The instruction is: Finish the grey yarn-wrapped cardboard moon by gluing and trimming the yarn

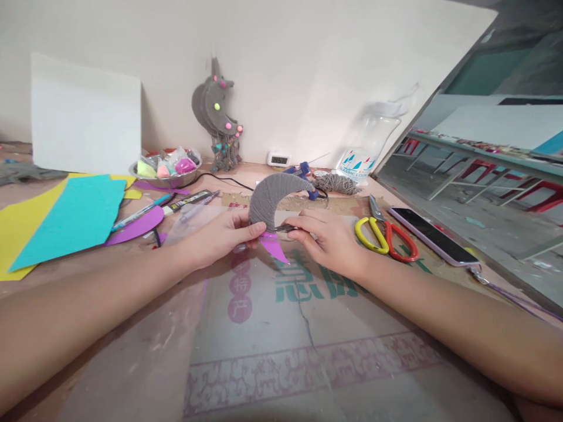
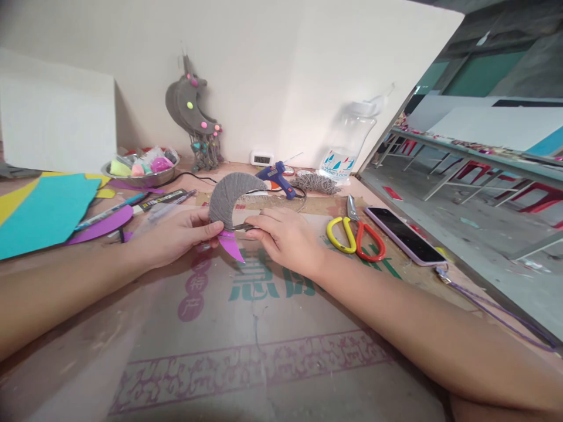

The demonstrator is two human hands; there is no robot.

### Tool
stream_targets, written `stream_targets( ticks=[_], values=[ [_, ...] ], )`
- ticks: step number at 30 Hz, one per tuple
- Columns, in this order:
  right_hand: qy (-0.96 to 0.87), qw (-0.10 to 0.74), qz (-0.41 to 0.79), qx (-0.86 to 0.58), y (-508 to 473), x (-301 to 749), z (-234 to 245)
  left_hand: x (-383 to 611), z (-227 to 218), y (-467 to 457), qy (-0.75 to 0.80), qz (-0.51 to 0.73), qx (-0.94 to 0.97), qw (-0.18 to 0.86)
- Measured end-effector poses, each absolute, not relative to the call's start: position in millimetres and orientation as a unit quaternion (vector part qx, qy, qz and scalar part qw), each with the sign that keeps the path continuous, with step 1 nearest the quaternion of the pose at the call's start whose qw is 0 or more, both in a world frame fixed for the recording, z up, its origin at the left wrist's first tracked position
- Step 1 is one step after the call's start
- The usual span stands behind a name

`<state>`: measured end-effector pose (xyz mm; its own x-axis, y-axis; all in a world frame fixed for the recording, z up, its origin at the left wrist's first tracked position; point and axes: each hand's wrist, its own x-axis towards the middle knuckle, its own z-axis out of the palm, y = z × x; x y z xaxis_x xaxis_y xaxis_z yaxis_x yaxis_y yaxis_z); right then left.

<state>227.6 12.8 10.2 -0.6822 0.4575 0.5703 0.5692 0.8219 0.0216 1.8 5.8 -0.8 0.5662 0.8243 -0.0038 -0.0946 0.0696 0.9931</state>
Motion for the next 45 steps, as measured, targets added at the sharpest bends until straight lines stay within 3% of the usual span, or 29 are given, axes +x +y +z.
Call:
stream_targets(
  ticks=[14,25,45],
  values=[
    [-0.913,0.266,-0.113,-0.287,10.3,226.9,9.6,1.9,1.7,5.1,0.313,0.347,0.604,0.646],
    [-0.899,0.316,-0.057,-0.298,11.3,229.1,9.2,1.6,0.7,6.1,0.315,0.341,0.614,0.639],
    [-0.903,0.309,-0.091,-0.283,12.5,228.3,8.0,1.6,4.6,4.9,0.338,0.331,0.652,0.593]
  ],
)
